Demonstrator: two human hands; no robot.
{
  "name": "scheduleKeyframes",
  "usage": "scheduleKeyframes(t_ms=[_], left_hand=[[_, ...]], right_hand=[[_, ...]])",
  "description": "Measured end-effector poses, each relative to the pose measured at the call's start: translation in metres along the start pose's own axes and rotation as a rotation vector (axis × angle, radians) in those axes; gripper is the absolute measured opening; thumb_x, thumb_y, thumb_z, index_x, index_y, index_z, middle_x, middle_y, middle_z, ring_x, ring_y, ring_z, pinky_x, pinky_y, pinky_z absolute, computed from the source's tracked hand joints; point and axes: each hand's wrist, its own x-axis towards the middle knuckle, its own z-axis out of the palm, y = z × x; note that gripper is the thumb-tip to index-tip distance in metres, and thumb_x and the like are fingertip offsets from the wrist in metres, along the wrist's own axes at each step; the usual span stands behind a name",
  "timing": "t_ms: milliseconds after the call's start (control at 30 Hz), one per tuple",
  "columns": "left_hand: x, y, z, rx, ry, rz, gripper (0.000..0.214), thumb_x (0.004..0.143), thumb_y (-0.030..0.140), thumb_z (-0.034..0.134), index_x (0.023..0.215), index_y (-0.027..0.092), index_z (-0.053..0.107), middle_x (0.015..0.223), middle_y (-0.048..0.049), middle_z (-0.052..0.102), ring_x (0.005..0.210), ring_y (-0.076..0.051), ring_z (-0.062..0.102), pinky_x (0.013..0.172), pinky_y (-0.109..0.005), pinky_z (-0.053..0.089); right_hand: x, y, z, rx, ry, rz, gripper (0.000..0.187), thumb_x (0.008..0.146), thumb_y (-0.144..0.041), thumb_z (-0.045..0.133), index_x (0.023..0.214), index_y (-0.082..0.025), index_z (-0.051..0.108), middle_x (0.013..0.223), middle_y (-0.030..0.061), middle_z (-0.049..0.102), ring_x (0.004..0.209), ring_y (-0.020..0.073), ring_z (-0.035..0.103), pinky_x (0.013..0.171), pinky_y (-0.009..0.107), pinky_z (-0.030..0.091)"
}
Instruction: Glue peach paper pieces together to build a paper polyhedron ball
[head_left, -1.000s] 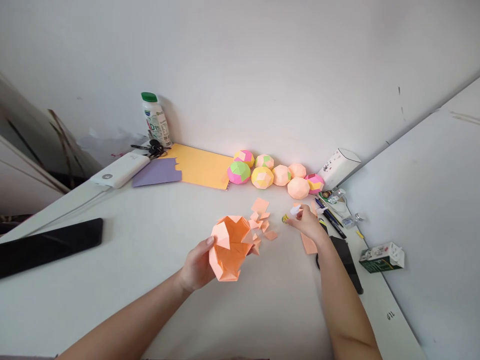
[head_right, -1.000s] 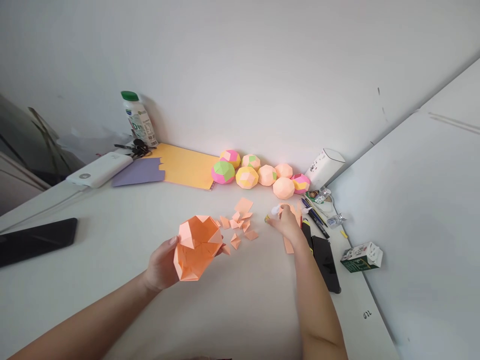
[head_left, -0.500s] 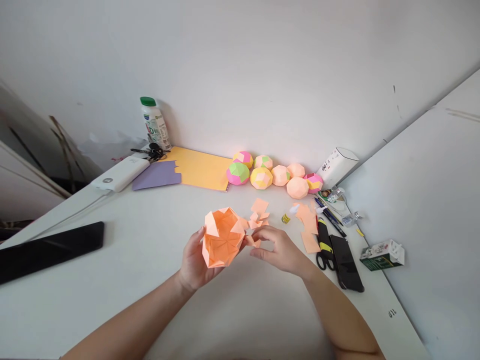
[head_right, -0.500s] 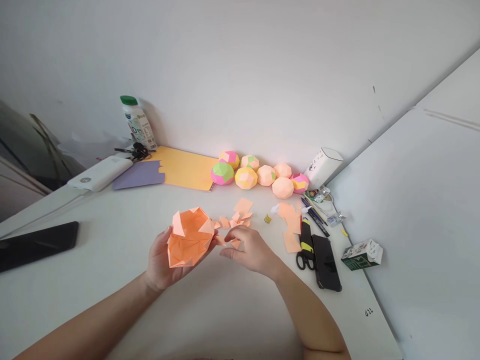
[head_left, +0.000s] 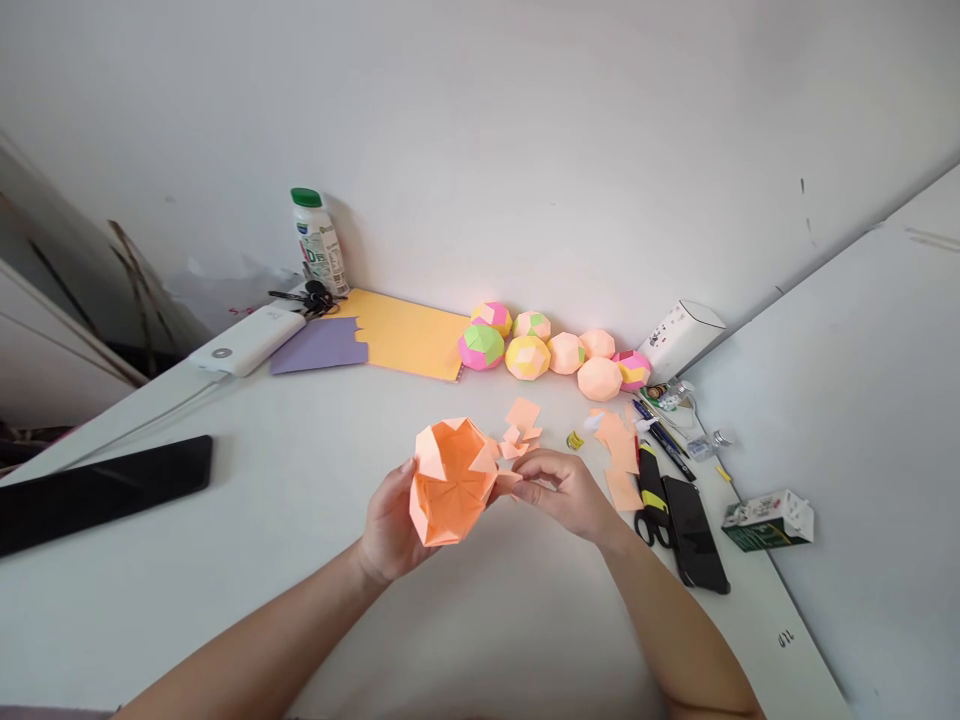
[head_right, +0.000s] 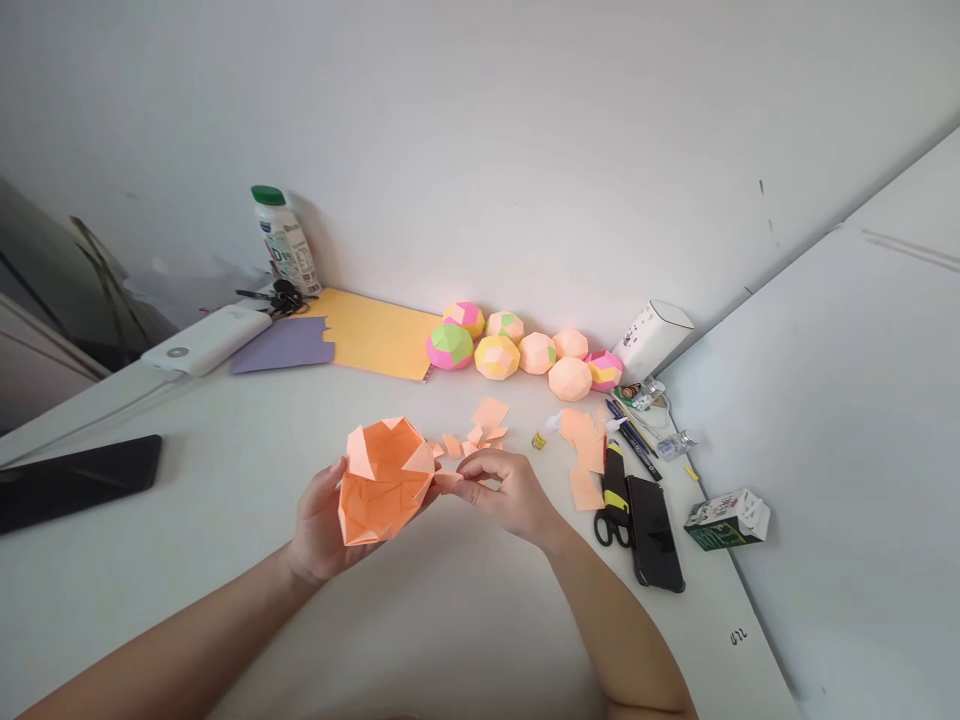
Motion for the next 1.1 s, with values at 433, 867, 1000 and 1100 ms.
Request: scheduleKeyframes(t_ms=[433, 867, 1000, 1100], left_hand=[[-0.003, -0.009, -0.006, 0.562, -0.095, -0.112, 0.056, 0.077, 0.04, 0.069, 0.127, 0.027, 0.045, 0.115, -0.0076, 0.055, 0.096, -0.024, 0.057, 0.086, -0.048, 0.052], [-0.005, -0.009, -0.005, 0.61, -0.078, -0.137, 0.055, 0.08, 0.042, 0.065, 0.128, 0.026, 0.044, 0.119, -0.0095, 0.054, 0.095, -0.024, 0.058, 0.085, -0.047, 0.052], [-0.004, -0.009, -0.005, 0.616, -0.061, -0.149, 0.054, 0.081, 0.041, 0.065, 0.128, 0.026, 0.043, 0.118, -0.0095, 0.055, 0.095, -0.024, 0.058, 0.086, -0.047, 0.052], [-0.003, -0.009, -0.005, 0.616, -0.061, -0.151, 0.053, 0.081, 0.04, 0.064, 0.128, 0.026, 0.043, 0.119, -0.0092, 0.055, 0.096, -0.023, 0.058, 0.087, -0.047, 0.052]], right_hand=[[-0.011, -0.017, -0.015, 0.11, 0.107, -0.157, 0.011, 0.084, -0.029, 0.064, 0.079, -0.021, 0.069, 0.08, 0.0049, 0.059, 0.078, 0.017, 0.057, 0.068, 0.031, 0.051], [-0.012, -0.02, -0.012, 0.215, -0.017, 0.05, 0.016, 0.079, -0.034, 0.069, 0.075, -0.019, 0.071, 0.076, 0.0033, 0.061, 0.072, 0.0152, 0.056, 0.063, 0.029, 0.045], [-0.013, -0.018, -0.011, 0.209, -0.003, 0.026, 0.013, 0.08, -0.033, 0.068, 0.079, -0.02, 0.071, 0.079, 0.004, 0.063, 0.076, 0.0165, 0.057, 0.067, 0.031, 0.045], [-0.013, -0.018, -0.009, 0.215, 0.007, 0.022, 0.013, 0.08, -0.033, 0.068, 0.078, -0.02, 0.071, 0.079, 0.0041, 0.063, 0.076, 0.0165, 0.057, 0.066, 0.03, 0.045]])
